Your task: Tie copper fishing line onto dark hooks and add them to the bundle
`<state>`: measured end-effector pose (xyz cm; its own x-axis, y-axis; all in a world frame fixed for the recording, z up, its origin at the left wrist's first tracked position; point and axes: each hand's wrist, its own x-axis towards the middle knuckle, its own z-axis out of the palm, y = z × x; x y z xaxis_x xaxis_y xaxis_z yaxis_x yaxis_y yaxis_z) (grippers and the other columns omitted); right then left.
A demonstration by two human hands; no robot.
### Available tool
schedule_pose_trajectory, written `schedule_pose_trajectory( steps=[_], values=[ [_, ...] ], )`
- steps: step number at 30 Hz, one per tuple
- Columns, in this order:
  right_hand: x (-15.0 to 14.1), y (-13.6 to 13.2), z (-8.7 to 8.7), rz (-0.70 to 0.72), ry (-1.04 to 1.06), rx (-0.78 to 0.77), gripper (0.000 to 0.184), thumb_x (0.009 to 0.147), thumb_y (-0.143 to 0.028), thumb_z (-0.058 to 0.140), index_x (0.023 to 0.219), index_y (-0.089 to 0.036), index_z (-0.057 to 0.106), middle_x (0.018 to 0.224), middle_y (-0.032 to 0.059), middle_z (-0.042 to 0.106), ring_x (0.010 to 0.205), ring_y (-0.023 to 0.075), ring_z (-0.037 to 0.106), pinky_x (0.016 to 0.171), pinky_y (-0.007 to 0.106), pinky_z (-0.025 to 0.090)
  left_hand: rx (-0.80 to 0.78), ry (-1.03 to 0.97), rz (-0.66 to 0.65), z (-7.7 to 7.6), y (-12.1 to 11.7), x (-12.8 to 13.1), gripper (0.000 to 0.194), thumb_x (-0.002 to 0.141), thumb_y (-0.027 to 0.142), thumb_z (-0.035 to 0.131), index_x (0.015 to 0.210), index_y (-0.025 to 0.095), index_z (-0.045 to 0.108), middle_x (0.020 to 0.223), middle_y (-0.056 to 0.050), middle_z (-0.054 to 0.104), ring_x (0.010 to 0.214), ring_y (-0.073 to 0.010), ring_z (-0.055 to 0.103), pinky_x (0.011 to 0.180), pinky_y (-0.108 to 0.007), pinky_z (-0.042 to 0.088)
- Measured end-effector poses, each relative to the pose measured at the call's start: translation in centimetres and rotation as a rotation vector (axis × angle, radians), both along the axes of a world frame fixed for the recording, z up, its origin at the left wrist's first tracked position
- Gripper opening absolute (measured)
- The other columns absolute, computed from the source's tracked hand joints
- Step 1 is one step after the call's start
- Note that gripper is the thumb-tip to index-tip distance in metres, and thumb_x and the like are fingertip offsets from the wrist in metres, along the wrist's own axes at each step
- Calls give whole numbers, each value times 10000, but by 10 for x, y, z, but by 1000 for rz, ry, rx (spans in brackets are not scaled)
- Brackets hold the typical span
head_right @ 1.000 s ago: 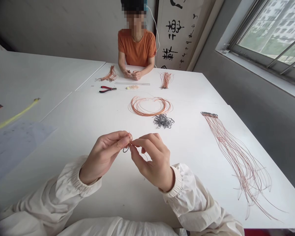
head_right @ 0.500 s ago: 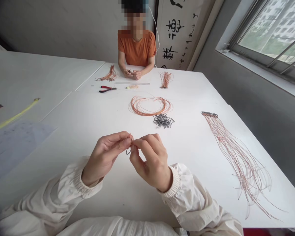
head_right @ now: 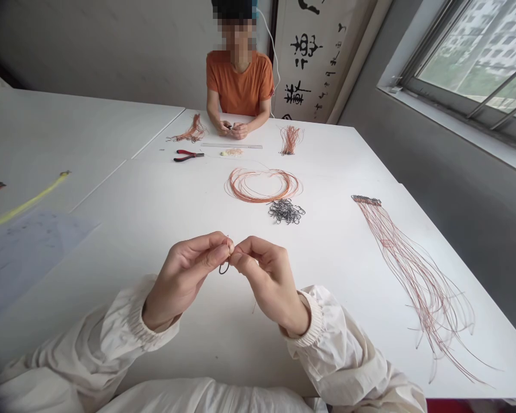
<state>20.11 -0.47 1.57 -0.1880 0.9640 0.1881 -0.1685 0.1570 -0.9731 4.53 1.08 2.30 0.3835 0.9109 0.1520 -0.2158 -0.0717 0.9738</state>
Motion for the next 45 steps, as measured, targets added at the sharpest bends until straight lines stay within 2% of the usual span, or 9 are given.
schedule_pose_trajectory(
  steps=[5, 12, 19, 31, 36, 40, 45],
  values=[
    [4, -2, -3, 10, -46, 4, 182, 877, -135, 549, 699, -162, 577, 645, -18, 527, 609, 101, 437, 568, 245, 361, 9, -22, 68, -1, 3, -2, 188, 951, 235, 560, 782, 163, 602, 755, -13, 493, 759, -139, 438, 716, -289, 353],
    [-1, -2, -5, -168, -143, 267, 23, 865, -152, 646, 852, -170, 650, 770, 22, 622, 702, 145, 543, 667, 305, 437, -34, -38, 56, 0, 3, -3, 179, 946, 244, 571, 793, 164, 621, 757, -11, 487, 759, -137, 446, 713, -286, 363],
    [-5, -1, -6, -237, -172, 338, 80, 874, -127, 632, 817, -182, 628, 747, 12, 610, 704, 146, 545, 656, 305, 434, -41, -36, 43, 0, 2, -1, 148, 934, 237, 592, 824, 154, 646, 761, -10, 513, 750, -128, 448, 696, -274, 370],
    [-4, -2, -4, -238, -256, 336, 162, 889, -101, 529, 756, -190, 557, 674, -16, 495, 602, 120, 408, 564, 278, 353, -15, -14, 7, 1, 0, 2, 172, 932, 239, 590, 798, 143, 641, 737, -5, 521, 703, -117, 435, 657, -251, 369],
    [0, -1, -3, -155, -181, 234, 140, 906, -155, 565, 769, -182, 570, 671, -15, 519, 603, 116, 411, 561, 274, 353, -10, 27, 38, 4, 1, 2, 173, 918, 250, 609, 796, 139, 662, 738, -17, 539, 712, -127, 458, 666, -255, 391],
    [1, -1, -3, -163, -150, 196, 146, 914, -192, 583, 768, -180, 581, 676, -12, 531, 612, 117, 426, 570, 274, 364, -9, 62, 27, 6, 4, 0, 179, 907, 247, 623, 781, 136, 684, 739, -30, 578, 722, -135, 490, 674, -261, 421],
    [1, -3, -3, -203, -166, 187, 144, 908, -202, 583, 766, -179, 587, 676, -5, 541, 608, 122, 439, 568, 276, 379, -61, 26, -3, 6, 6, -2, 113, 859, 198, 681, 927, 131, 743, 818, -60, 670, 764, -142, 576, 699, -250, 490]
  ],
)
